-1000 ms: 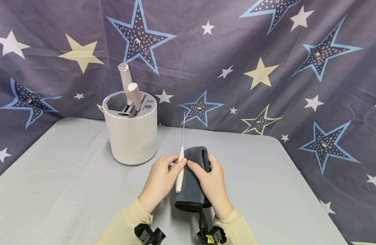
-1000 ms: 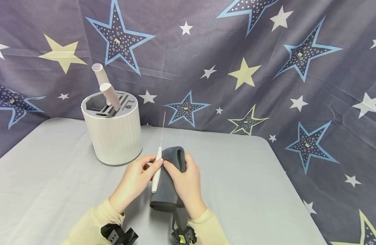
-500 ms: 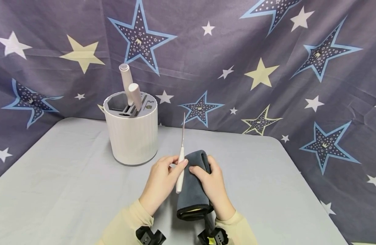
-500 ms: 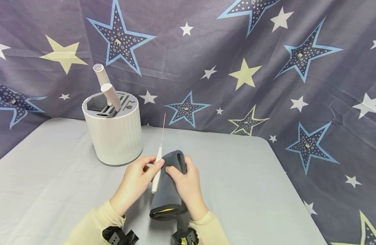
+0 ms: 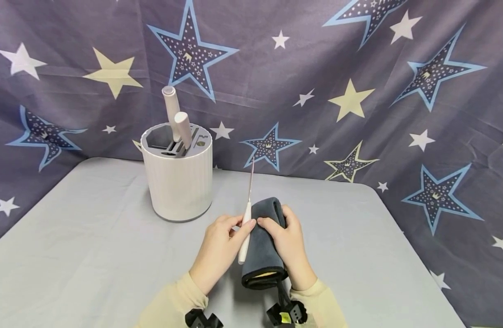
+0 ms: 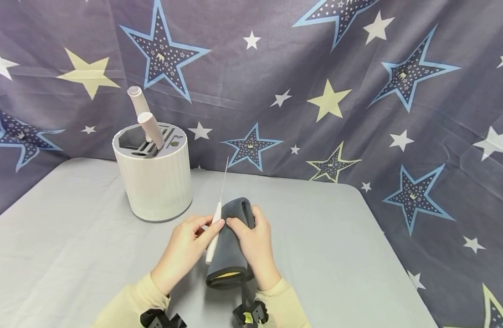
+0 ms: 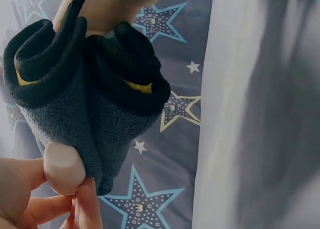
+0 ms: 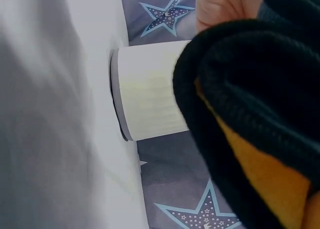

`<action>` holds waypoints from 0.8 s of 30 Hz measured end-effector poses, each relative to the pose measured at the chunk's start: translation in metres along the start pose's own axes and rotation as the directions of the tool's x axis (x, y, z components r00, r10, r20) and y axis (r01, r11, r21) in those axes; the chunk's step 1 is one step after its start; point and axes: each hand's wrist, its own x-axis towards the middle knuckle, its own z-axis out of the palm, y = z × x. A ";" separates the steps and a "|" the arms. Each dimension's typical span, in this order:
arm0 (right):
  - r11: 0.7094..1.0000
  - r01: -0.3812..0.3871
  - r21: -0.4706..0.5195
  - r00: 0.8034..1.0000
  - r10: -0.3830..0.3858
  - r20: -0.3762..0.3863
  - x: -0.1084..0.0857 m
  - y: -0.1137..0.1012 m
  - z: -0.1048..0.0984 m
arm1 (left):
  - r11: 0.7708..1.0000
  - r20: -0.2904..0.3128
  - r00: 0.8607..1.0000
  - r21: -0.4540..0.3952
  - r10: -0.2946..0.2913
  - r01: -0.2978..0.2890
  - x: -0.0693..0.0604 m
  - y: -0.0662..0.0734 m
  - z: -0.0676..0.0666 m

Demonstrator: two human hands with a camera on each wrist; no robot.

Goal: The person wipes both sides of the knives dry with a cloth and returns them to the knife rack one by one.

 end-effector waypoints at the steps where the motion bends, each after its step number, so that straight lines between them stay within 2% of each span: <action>1: 1.000 -0.004 -0.001 1.000 0.004 -0.003 0.000 0.001 0.000 | 1.000 0.002 1.000 0.001 0.000 0.000 0.000 0.000 0.000; 12: 1.000 0.001 -0.020 0.998 -0.002 -0.057 0.006 0.001 -0.001 | 0.999 -0.003 0.999 0.020 0.033 -0.032 -0.004 -0.002 0.002; 24: 1.000 0.009 -0.017 0.994 -0.011 -0.108 0.016 0.000 -0.004 | 1.000 0.019 1.000 0.013 0.020 -0.020 -0.009 0.000 0.005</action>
